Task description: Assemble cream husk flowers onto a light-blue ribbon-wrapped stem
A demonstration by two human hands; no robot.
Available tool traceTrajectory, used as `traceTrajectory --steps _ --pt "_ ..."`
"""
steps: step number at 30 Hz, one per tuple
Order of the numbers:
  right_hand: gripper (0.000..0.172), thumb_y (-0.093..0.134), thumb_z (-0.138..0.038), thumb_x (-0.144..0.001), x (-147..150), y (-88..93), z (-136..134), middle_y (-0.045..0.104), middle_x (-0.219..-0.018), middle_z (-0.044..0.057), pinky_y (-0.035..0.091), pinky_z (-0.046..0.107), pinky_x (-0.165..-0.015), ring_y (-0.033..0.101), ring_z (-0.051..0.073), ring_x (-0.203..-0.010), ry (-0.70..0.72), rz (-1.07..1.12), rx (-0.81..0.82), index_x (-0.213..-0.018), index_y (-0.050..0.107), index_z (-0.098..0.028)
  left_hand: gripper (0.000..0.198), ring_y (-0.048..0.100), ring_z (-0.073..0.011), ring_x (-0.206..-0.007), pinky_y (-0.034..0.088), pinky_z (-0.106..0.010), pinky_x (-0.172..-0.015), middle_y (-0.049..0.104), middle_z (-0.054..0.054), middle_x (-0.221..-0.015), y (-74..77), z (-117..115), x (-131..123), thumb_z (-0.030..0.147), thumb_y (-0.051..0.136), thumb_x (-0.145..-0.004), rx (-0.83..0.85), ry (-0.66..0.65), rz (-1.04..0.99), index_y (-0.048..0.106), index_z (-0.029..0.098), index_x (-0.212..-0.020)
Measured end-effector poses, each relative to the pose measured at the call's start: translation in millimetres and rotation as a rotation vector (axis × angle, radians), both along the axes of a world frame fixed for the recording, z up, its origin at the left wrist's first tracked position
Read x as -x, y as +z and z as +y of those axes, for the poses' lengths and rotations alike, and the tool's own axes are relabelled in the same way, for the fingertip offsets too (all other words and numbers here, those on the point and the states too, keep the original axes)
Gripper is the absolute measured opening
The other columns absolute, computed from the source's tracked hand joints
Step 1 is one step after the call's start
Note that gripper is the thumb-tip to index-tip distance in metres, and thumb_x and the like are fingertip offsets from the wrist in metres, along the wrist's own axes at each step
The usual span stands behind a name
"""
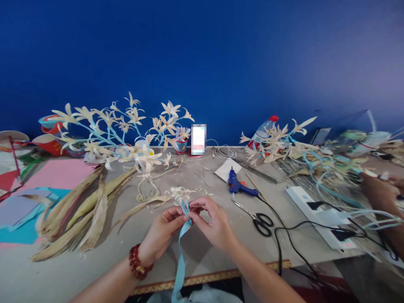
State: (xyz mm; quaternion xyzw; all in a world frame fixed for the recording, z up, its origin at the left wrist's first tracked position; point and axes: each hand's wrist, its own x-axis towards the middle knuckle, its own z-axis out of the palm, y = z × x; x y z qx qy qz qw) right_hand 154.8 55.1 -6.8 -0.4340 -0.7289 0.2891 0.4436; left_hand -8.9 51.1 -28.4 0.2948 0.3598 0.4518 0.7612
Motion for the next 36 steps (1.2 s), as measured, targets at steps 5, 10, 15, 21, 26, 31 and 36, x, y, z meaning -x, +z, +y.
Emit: traceTrajectory --steps 5,10,15,21,26,31,36 --pt "0.017 0.060 -0.017 -0.084 4.7 -7.4 -2.8 0.066 -0.090 0.003 0.053 0.029 -0.075 0.066 0.016 -0.078 -0.024 0.084 -0.009 -0.100 0.056 -0.023 0.012 0.060 -0.0102 -0.070 0.045 -0.021 -0.071 0.070 -0.001 -0.078 -0.7 -0.6 0.5 0.018 0.077 -0.070 -0.023 0.022 -0.004 0.069 0.015 -0.079" --pt "0.018 0.061 -0.017 -0.083 4.9 -10.4 -4.2 0.066 -0.091 0.002 0.053 0.030 -0.076 0.065 0.016 -0.080 -0.032 0.097 0.013 -0.100 0.056 -0.023 0.010 0.059 -0.0097 -0.070 0.045 -0.020 -0.071 0.070 -0.001 -0.079 -0.3 -1.4 1.1 0.017 0.076 -0.071 -0.044 0.012 0.001 0.069 0.015 -0.078" --pt "0.018 0.063 -0.019 -0.083 5.7 -11.4 -2.6 0.066 -0.092 0.002 0.053 0.027 -0.074 0.065 0.015 -0.081 0.006 0.218 0.098 -0.099 0.056 -0.023 0.012 0.059 -0.0101 -0.068 0.045 -0.020 -0.070 0.069 -0.002 -0.076 3.3 -2.3 0.6 0.018 0.075 -0.071 -0.066 0.005 0.013 0.071 0.014 -0.082" --pt "0.015 0.058 -0.026 -0.088 4.2 -14.0 -8.2 0.063 -0.094 0.003 0.053 0.026 -0.067 0.063 0.014 -0.077 0.042 0.358 0.237 -0.102 0.056 -0.022 0.011 0.059 -0.0100 -0.065 0.045 -0.020 -0.066 0.069 -0.002 -0.073 3.1 0.0 1.0 0.019 0.075 -0.071 -0.039 0.037 0.013 0.071 0.014 -0.080" --pt "0.006 0.053 -0.022 -0.089 0.7 -11.9 -18.1 0.059 -0.086 0.002 0.049 0.026 -0.067 0.058 0.014 -0.075 0.005 0.217 0.178 -0.093 0.057 -0.021 0.008 0.058 -0.0092 -0.063 0.045 -0.019 -0.064 0.068 -0.001 -0.072 1.3 1.2 1.3 0.019 0.074 -0.072 -0.032 0.066 0.005 0.070 0.015 -0.078" --pt "0.019 0.051 -0.011 -0.083 3.0 -6.8 -24.4 0.056 -0.098 0.007 0.050 0.030 -0.074 0.057 0.017 -0.084 0.032 0.017 -0.050 -0.099 0.055 -0.021 0.006 0.058 -0.0097 -0.066 0.045 -0.019 -0.067 0.067 0.000 -0.073 -0.6 1.7 0.8 0.017 0.074 -0.071 -0.043 0.067 -0.015 0.071 0.017 -0.077" --pt "0.032 0.052 -0.005 -0.076 10.4 -6.5 -25.8 0.057 -0.105 0.009 0.049 0.037 -0.083 0.054 0.022 -0.096 -0.021 -0.329 -0.318 -0.102 0.058 -0.022 0.007 0.058 -0.0105 -0.069 0.046 -0.020 -0.070 0.067 0.000 -0.074 -4.3 2.3 -0.8 0.017 0.073 -0.071 -0.071 0.092 -0.046 0.071 0.018 -0.078"
